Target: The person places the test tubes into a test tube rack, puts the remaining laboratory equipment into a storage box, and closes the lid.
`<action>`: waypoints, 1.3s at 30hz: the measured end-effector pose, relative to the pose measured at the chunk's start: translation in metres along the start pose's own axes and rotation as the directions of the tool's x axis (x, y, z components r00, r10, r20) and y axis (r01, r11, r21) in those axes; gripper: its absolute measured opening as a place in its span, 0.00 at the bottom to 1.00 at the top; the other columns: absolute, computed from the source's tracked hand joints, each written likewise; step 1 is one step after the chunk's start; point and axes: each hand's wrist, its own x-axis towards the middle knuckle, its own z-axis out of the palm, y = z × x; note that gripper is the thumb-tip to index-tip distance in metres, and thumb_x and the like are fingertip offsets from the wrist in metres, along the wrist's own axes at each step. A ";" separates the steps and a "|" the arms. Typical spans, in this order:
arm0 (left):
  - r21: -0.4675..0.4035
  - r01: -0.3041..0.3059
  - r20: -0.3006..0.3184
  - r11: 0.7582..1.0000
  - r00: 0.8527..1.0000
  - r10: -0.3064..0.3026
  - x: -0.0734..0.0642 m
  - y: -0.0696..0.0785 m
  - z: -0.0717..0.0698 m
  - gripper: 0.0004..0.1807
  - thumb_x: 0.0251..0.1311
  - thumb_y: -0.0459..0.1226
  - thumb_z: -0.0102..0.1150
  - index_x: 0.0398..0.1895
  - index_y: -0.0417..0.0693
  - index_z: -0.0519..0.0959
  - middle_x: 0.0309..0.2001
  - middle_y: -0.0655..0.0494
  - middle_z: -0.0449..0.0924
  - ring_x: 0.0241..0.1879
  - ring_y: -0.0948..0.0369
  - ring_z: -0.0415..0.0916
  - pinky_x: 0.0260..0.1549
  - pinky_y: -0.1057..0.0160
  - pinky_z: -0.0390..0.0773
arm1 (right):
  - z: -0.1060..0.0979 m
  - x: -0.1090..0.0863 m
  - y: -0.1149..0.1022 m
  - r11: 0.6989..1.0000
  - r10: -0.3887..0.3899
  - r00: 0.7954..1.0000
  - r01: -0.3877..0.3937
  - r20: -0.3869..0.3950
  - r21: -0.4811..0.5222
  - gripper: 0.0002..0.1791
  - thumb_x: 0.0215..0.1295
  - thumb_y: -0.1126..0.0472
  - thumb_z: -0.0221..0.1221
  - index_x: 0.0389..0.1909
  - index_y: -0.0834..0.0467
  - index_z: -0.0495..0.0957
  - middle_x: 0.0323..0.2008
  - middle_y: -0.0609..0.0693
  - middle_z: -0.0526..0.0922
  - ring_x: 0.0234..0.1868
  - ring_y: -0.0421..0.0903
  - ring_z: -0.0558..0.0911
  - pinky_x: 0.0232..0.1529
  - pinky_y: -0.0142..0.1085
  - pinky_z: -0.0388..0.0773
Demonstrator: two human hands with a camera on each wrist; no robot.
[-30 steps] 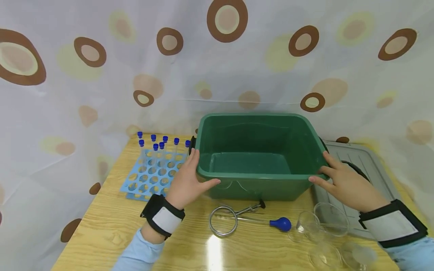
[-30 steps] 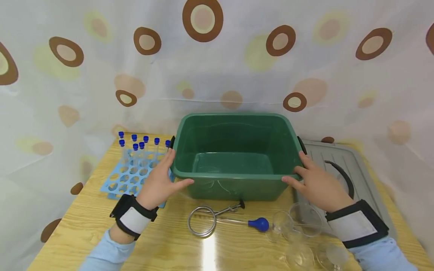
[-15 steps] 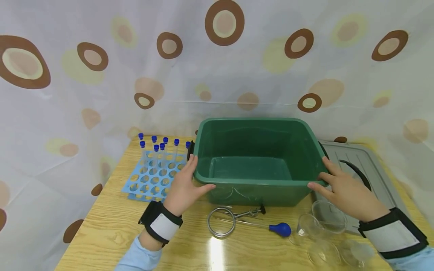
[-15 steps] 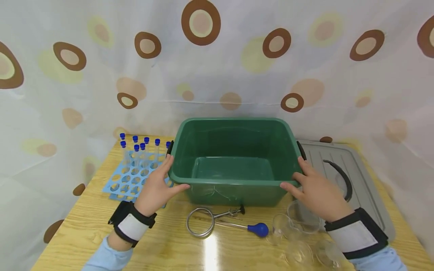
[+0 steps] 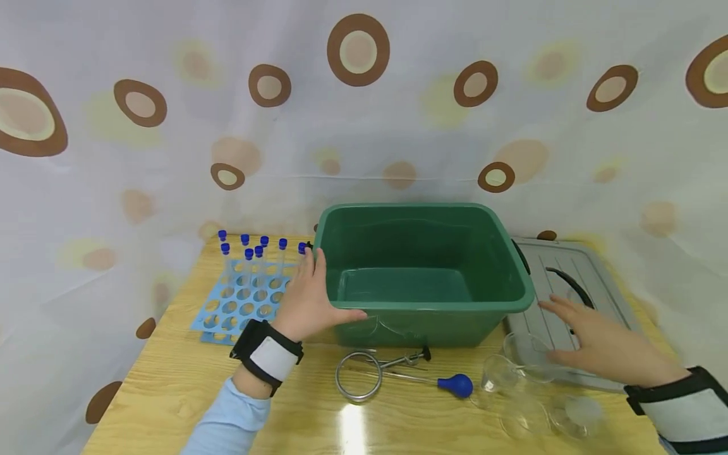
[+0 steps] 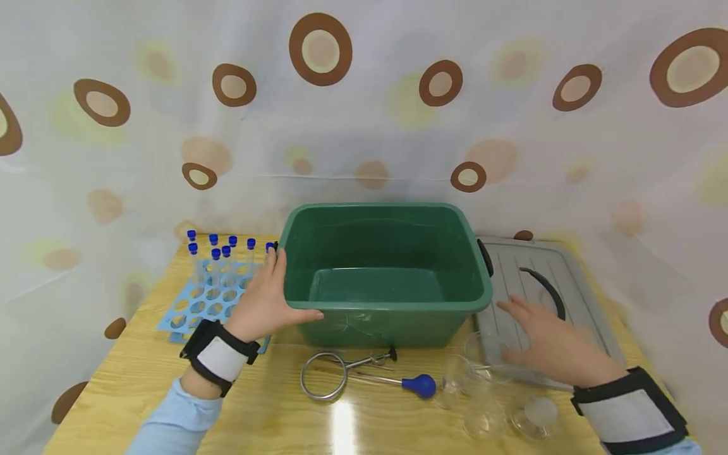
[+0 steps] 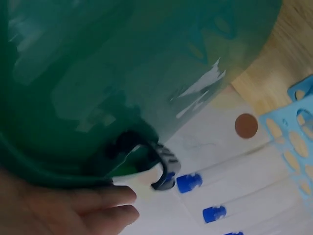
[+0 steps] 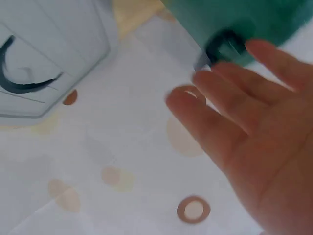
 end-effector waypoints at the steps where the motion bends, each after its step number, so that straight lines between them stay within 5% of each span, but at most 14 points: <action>1: 0.013 0.006 -0.005 1.000 1.000 -0.006 0.000 -0.002 0.000 0.71 0.35 0.65 0.68 0.72 0.35 0.40 0.73 0.35 0.35 0.72 0.39 0.37 0.65 0.38 0.52 | 0.004 0.004 -0.002 1.000 0.006 0.999 -0.006 0.048 -0.006 0.52 0.48 0.40 0.66 0.66 0.66 0.59 0.65 0.75 0.57 0.60 0.74 0.63 0.46 0.61 0.71; 6: 0.001 0.004 -0.044 1.000 0.999 -0.004 0.003 -0.009 0.006 0.72 0.33 0.65 0.69 0.72 0.34 0.41 0.74 0.37 0.39 0.71 0.40 0.43 0.64 0.41 0.58 | 0.021 0.017 -0.008 1.000 0.025 0.986 -0.026 0.165 0.002 0.58 0.40 0.39 0.70 0.67 0.67 0.58 0.65 0.75 0.56 0.58 0.76 0.64 0.41 0.58 0.75; 10: -0.086 -0.009 -0.061 0.996 0.998 0.004 0.008 -0.007 0.015 0.72 0.33 0.64 0.70 0.73 0.37 0.39 0.74 0.40 0.37 0.71 0.42 0.47 0.59 0.45 0.67 | 0.030 0.019 -0.004 1.000 0.017 0.983 -0.020 0.183 0.015 0.57 0.38 0.41 0.72 0.66 0.68 0.59 0.64 0.74 0.59 0.56 0.74 0.68 0.39 0.55 0.76; 19: -0.254 0.037 -0.025 0.967 0.999 -0.045 0.008 -0.006 0.019 0.73 0.34 0.59 0.73 0.74 0.43 0.34 0.75 0.44 0.30 0.73 0.45 0.41 0.60 0.45 0.66 | 0.030 0.020 -0.003 0.999 0.038 0.982 -0.040 0.187 0.005 0.52 0.41 0.44 0.71 0.63 0.69 0.62 0.58 0.77 0.64 0.45 0.63 0.79 0.34 0.48 0.77; 30: -0.287 0.057 -0.019 0.956 0.998 -0.065 0.001 -0.011 0.021 0.73 0.34 0.60 0.73 0.74 0.43 0.32 0.75 0.45 0.29 0.72 0.42 0.45 0.58 0.44 0.68 | -0.025 0.010 0.000 0.994 0.038 0.994 -0.026 0.103 -0.109 0.52 0.44 0.45 0.69 0.63 0.72 0.59 0.57 0.80 0.61 0.44 0.68 0.77 0.30 0.46 0.77; 35: -0.302 0.053 -0.028 0.952 0.998 -0.065 0.000 -0.013 0.020 0.73 0.34 0.60 0.73 0.74 0.45 0.32 0.75 0.46 0.29 0.71 0.42 0.46 0.59 0.43 0.67 | -0.059 0.008 0.002 0.968 0.082 0.988 -0.048 0.130 -0.247 0.53 0.41 0.42 0.70 0.61 0.73 0.61 0.54 0.80 0.64 0.43 0.68 0.76 0.32 0.49 0.77; 39: -0.302 0.049 -0.043 0.952 0.997 -0.065 0.000 -0.014 0.019 0.73 0.34 0.60 0.73 0.74 0.44 0.32 0.75 0.46 0.29 0.72 0.42 0.45 0.60 0.43 0.66 | -0.086 0.008 0.002 0.946 0.054 0.996 -0.030 0.065 -0.324 0.52 0.38 0.46 0.72 0.58 0.75 0.61 0.48 0.79 0.68 0.36 0.64 0.78 0.31 0.50 0.77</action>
